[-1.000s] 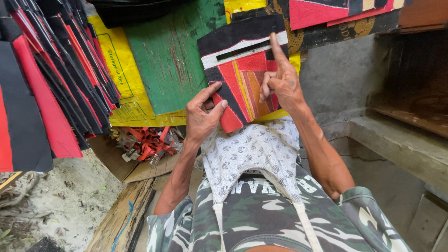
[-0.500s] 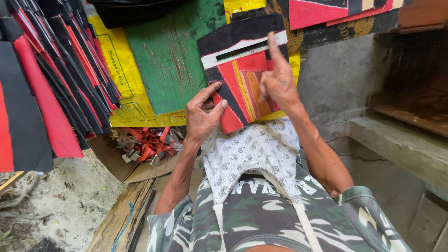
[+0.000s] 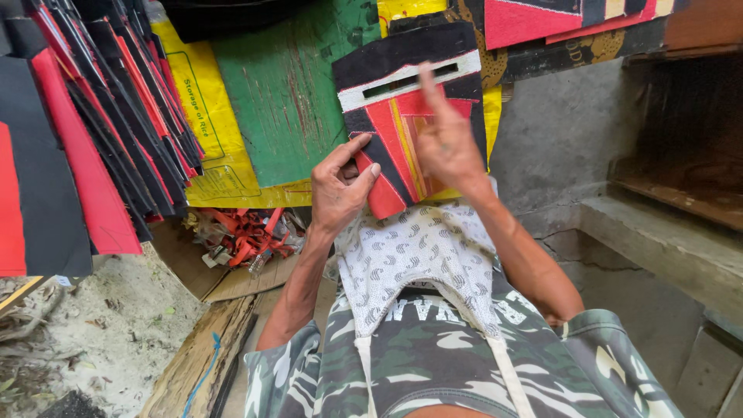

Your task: The person picks up layered foam sandal components one at a time from a stack, presses and rubs the white edge strip and slot area of each piece with a finger, and places the finished piece onto a growing pile on the workbench.

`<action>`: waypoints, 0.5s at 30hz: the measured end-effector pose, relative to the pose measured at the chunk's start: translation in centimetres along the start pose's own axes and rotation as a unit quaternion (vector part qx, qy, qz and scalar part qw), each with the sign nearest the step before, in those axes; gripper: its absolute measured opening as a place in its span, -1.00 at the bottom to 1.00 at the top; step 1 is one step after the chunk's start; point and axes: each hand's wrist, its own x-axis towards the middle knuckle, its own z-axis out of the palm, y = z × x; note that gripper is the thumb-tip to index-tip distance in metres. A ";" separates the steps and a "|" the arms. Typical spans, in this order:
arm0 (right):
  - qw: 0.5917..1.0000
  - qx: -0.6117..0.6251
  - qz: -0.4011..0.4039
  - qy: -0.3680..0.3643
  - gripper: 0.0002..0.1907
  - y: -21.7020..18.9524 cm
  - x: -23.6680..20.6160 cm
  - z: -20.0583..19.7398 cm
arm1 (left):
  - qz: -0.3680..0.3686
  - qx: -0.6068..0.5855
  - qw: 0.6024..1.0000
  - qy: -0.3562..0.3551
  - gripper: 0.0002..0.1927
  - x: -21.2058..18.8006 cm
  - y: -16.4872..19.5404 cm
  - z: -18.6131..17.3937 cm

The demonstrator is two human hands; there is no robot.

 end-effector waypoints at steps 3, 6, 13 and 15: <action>0.978 -0.190 -0.084 -0.002 0.03 -0.8 0.7 2.8 | 0.005 0.007 1.000 0.004 -0.49 0.0 0.1 0.0; 0.995 -0.098 -0.001 -0.021 0.00 -1.6 0.7 2.2 | 0.003 -0.009 1.000 0.003 -0.50 0.0 0.4 0.1; 0.975 0.062 -0.166 0.138 -0.42 -2.7 4.6 -7.5 | 0.010 0.062 0.998 0.030 -0.48 -0.7 1.2 0.4; 0.964 0.049 -0.184 0.188 -0.42 -4.0 8.0 -10.1 | 0.030 0.078 0.995 0.046 -0.50 -0.6 1.5 0.4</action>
